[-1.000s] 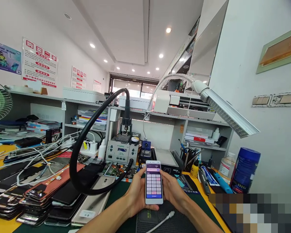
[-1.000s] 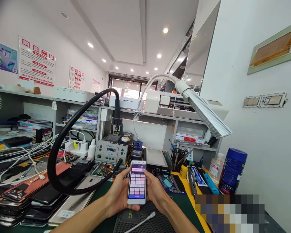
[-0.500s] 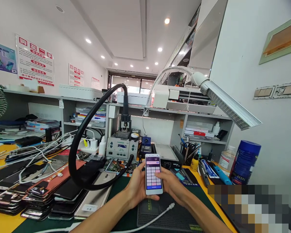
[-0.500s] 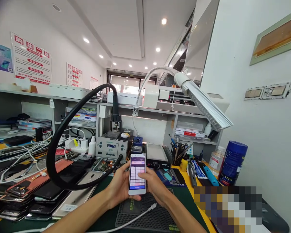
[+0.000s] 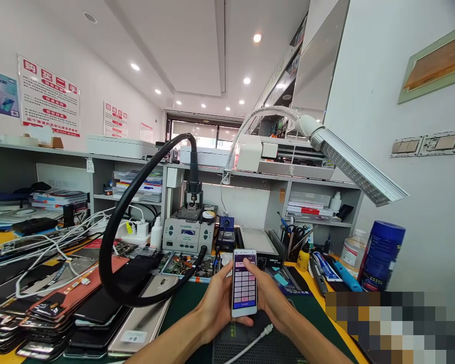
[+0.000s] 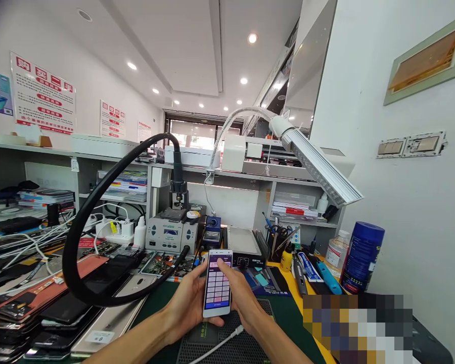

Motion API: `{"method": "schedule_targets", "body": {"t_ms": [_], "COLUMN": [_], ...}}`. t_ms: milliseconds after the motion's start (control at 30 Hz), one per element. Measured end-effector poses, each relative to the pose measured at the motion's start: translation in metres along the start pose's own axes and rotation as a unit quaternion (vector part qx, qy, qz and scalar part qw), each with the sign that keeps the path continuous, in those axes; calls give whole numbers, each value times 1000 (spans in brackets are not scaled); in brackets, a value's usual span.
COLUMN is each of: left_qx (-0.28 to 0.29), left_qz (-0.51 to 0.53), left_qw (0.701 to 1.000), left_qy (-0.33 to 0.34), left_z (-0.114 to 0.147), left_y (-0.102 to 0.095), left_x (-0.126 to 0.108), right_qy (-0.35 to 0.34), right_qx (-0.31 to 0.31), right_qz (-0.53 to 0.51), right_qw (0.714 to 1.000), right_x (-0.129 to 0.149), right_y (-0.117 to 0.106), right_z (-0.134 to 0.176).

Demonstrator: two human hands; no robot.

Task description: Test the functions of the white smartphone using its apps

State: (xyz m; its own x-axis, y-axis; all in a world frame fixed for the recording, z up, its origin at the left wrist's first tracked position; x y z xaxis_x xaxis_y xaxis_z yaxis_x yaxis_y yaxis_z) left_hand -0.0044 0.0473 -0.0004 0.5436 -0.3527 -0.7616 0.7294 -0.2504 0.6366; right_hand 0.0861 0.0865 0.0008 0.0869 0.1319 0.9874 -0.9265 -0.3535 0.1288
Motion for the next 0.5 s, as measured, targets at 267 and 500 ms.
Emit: {"method": "schedule_targets", "body": {"t_ms": [267,500], "left_qx": [-2,-24], "left_qz": [-12,-6], "left_qw": [1000,999], "left_qy": [9,-38], "left_z": [1,1], "left_y": [2,-6], "left_x": [-2,0], "right_qy": [18,26], "right_qx": [-26,5], "right_qz": [-8,-38], "right_qw": [999,999], "right_x": [5,7], "right_y": [3,7], "right_z": [7,11]}}
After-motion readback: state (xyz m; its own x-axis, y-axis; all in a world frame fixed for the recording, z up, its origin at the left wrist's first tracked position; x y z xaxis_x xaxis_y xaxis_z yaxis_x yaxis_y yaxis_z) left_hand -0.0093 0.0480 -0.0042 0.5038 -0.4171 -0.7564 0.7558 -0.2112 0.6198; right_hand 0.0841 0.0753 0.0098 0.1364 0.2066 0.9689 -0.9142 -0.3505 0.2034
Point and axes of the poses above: each hand's wrist, its own z-axis away from the middle knuckle, its own y-axis out of the palm, x = y × z, the point moved 6 cm from there along -z, towards the middle knuckle, and after that the axes turned 4 degrees about -x, right-handed, at the moved point
